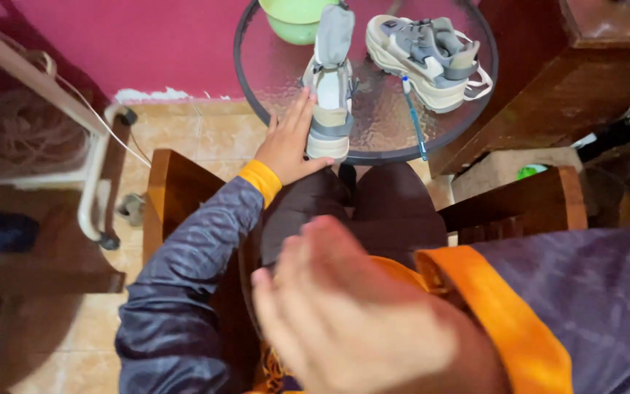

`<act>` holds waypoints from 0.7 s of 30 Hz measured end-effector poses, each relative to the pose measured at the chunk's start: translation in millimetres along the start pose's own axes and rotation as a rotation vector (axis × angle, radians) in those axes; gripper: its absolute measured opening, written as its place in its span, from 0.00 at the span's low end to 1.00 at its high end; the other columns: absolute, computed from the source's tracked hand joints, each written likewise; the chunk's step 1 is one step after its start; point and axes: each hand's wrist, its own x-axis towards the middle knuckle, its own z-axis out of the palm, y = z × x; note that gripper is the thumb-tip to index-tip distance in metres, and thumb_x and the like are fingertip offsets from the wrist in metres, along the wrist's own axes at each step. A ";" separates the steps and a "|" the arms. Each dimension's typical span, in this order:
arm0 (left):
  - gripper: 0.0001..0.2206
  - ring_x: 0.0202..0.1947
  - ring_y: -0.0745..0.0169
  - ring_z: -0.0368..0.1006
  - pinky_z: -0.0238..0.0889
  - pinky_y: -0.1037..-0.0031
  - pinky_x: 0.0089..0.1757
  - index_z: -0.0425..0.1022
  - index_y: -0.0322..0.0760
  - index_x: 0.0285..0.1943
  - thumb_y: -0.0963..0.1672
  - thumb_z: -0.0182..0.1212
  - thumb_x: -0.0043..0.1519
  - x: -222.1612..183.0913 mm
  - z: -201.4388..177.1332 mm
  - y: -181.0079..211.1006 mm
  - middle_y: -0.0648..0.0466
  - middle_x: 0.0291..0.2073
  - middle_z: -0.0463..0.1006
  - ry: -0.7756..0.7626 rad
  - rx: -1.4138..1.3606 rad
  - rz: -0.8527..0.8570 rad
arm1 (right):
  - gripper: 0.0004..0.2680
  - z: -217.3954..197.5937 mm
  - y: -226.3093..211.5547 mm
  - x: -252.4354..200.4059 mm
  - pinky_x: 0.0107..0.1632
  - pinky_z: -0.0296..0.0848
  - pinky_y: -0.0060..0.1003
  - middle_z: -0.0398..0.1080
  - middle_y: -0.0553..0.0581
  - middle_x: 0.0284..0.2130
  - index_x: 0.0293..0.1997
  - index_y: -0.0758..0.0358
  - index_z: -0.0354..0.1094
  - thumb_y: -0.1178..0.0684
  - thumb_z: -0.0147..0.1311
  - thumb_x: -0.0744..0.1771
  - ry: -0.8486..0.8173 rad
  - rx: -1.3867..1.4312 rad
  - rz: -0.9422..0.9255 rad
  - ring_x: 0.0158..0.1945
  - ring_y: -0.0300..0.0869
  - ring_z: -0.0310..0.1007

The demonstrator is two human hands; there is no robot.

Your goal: Cleaning shoe insoles using a toothbrush and a bowl of water at a table.

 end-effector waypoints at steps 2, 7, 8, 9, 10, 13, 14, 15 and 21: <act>0.55 0.79 0.41 0.39 0.42 0.30 0.63 0.36 0.37 0.82 0.58 0.75 0.55 6.5 1.2 -2.7 0.42 0.80 0.35 0.013 0.127 0.021 | 0.14 17.3 36.7 8.9 0.59 0.73 0.49 0.75 0.65 0.44 0.54 0.62 0.71 0.55 0.34 0.71 -0.027 -0.023 0.005 0.46 0.54 0.76; 0.57 0.75 0.28 0.46 0.45 0.43 0.65 0.37 0.37 0.81 0.57 0.76 0.52 0.9 18.7 -8.1 0.29 0.76 0.41 0.058 0.062 0.016 | 0.12 65.0 22.5 -76.6 0.62 0.70 0.56 0.70 0.66 0.50 0.56 0.67 0.67 0.63 0.43 0.67 -0.230 -0.353 -0.225 0.53 0.54 0.73; 0.58 0.74 0.25 0.48 0.45 0.48 0.66 0.39 0.36 0.80 0.60 0.76 0.50 3.5 26.2 -7.5 0.25 0.74 0.47 0.073 0.031 0.036 | 0.13 85.3 19.6 -107.9 0.62 0.71 0.60 0.64 0.68 0.53 0.53 0.73 0.64 0.73 0.53 0.65 -0.352 -0.718 -0.506 0.59 0.55 0.68; 0.58 0.74 0.25 0.48 0.45 0.48 0.66 0.39 0.36 0.80 0.60 0.76 0.50 4.0 18.5 -8.2 0.25 0.74 0.47 0.084 0.043 0.030 | 0.13 107.7 58.8 -97.8 0.62 0.71 0.60 0.64 0.68 0.53 0.53 0.73 0.64 0.73 0.53 0.65 -0.336 -0.726 -0.508 0.59 0.55 0.68; 0.55 0.73 0.30 0.50 0.47 0.49 0.65 0.44 0.33 0.77 0.58 0.77 0.49 5.7 18.5 -4.0 0.30 0.72 0.54 0.103 0.004 0.023 | 0.07 124.9 90.0 -92.4 0.45 0.64 0.49 0.61 0.55 0.35 0.34 0.58 0.59 0.66 0.52 0.64 -0.456 -0.498 -0.135 0.41 0.47 0.65; 0.49 0.67 0.37 0.61 0.55 0.53 0.61 0.51 0.31 0.72 0.53 0.79 0.47 8.9 14.4 8.8 0.37 0.66 0.65 0.187 -0.118 0.054 | 0.04 180.3 186.8 -106.5 0.39 0.68 0.46 0.64 0.55 0.36 0.38 0.55 0.62 0.57 0.54 0.65 -0.436 -0.017 0.453 0.39 0.49 0.67; 0.46 0.61 0.38 0.69 0.61 0.56 0.58 0.54 0.30 0.70 0.50 0.80 0.46 7.0 12.6 13.5 0.38 0.62 0.70 0.258 -0.206 0.071 | 0.16 199.1 220.3 -114.3 0.50 0.78 0.55 0.69 0.68 0.55 0.62 0.69 0.68 0.55 0.57 0.68 -0.299 0.240 0.639 0.55 0.59 0.72; 0.46 0.61 0.38 0.69 0.61 0.56 0.58 0.54 0.30 0.70 0.50 0.80 0.46 6.3 15.2 16.8 0.38 0.62 0.70 0.259 -0.203 0.074 | 0.16 224.9 235.2 -130.2 0.50 0.78 0.55 0.69 0.68 0.55 0.62 0.69 0.68 0.55 0.57 0.68 -0.296 0.237 0.640 0.55 0.59 0.72; 0.45 0.59 0.42 0.70 0.62 0.61 0.58 0.52 0.32 0.72 0.45 0.75 0.45 7.6 -1.3 31.5 0.39 0.60 0.70 0.213 -0.360 -0.062 | 0.34 316.1 288.0 -158.3 0.59 0.67 0.55 0.44 0.54 0.76 0.72 0.48 0.56 0.51 0.70 0.58 -0.714 0.526 0.949 0.66 0.58 0.62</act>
